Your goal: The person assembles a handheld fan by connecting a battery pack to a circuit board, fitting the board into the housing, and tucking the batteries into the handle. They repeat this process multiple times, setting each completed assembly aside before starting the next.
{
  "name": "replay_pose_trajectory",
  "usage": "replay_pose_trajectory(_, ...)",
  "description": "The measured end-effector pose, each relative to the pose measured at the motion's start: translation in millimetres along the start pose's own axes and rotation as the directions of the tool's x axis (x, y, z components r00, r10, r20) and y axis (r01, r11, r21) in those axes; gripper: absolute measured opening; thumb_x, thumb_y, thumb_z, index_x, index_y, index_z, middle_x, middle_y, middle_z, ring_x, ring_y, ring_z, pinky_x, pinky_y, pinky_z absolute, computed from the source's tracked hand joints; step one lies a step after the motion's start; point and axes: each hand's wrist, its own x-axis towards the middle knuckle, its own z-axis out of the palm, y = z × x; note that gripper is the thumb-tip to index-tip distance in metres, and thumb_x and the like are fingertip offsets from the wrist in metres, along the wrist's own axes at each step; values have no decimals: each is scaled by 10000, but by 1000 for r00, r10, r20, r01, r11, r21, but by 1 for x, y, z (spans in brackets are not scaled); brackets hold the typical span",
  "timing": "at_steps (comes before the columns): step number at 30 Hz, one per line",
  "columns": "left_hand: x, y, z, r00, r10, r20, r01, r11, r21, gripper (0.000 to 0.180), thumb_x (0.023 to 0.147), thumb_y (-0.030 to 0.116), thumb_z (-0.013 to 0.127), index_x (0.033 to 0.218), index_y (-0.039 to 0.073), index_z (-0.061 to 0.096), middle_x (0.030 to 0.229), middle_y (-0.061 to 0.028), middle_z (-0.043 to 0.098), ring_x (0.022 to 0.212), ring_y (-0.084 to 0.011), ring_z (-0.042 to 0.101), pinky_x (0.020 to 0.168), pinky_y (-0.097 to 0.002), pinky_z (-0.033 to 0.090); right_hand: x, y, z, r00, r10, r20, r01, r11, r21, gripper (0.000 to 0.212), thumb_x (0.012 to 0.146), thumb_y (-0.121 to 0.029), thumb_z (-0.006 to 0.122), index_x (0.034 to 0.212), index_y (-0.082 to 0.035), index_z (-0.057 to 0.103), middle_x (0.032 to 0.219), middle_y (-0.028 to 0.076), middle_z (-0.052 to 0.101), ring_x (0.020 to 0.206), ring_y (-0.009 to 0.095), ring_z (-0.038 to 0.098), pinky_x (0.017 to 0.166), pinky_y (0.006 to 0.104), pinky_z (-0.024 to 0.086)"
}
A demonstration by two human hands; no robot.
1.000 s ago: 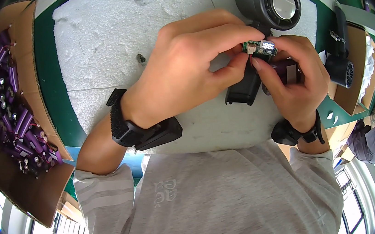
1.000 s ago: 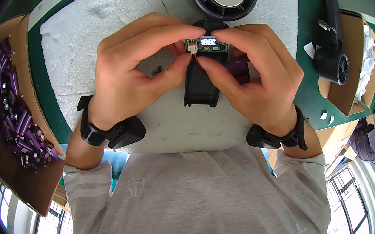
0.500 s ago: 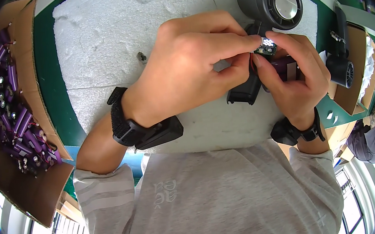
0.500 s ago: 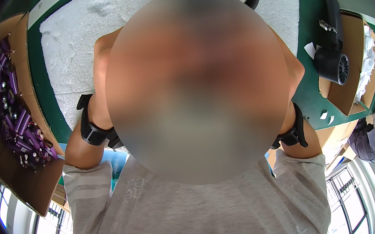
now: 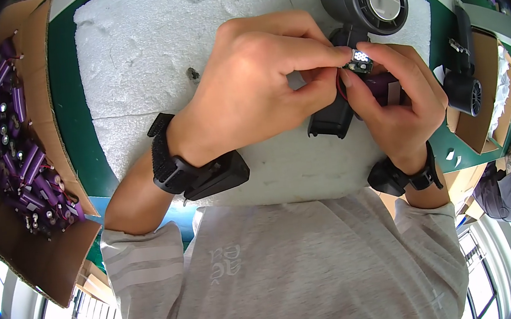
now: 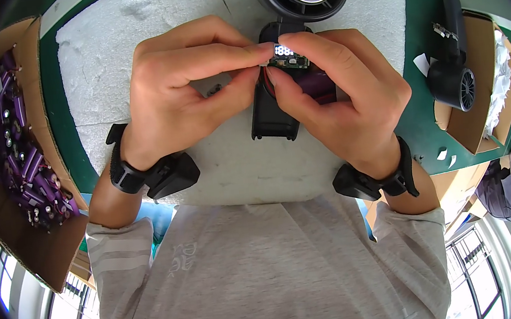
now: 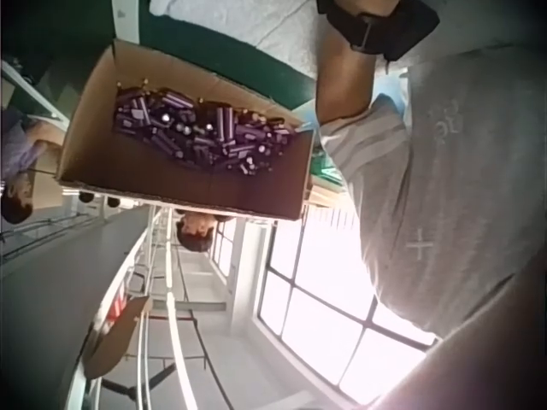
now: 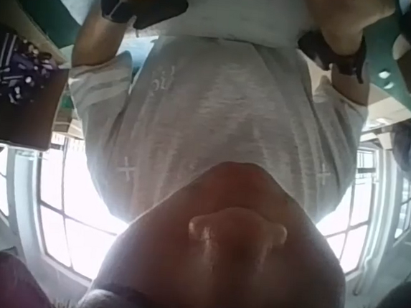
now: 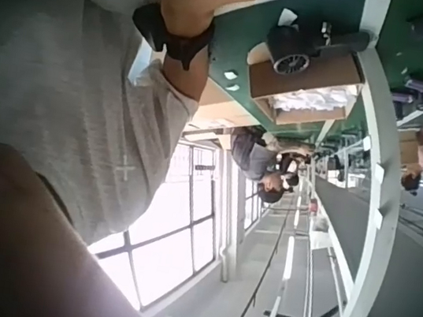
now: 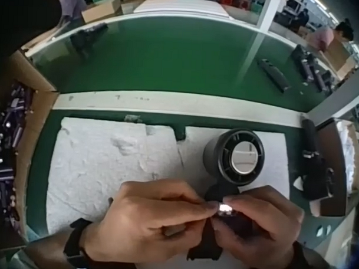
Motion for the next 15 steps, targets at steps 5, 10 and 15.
replay_pose_trajectory(5,1,-3,4,1000,19,6,-18,998,-53,344,690,-101,686,1003,40,706,917,-87,654,742,-149,642,613,-239,514,-7,4,3,997,77,-19,-74,989,125,320,712,48,785,1000,-10,660,892,59,657,658,80,587,537,196,440)
replay_pose_trajectory(10,2,4,7,998,-52,38,53,998,-17,433,687,-101,684,1091,47,634,1046,-76,625,830,-151,625,681,-258,511,-6,4,1,996,93,-17,-90,987,132,269,757,42,759,995,-7,645,902,50,649,668,73,595,552,197,449)
replay_pose_trajectory(15,0,4,12,991,-112,71,113,993,-14,465,693,-99,673,1128,53,606,1072,-61,621,847,-159,621,706,-267,506,-6,2,-5,990,137,32,-139,986,88,231,787,34,734,999,-2,649,907,62,644,670,78,600,569,197,453)
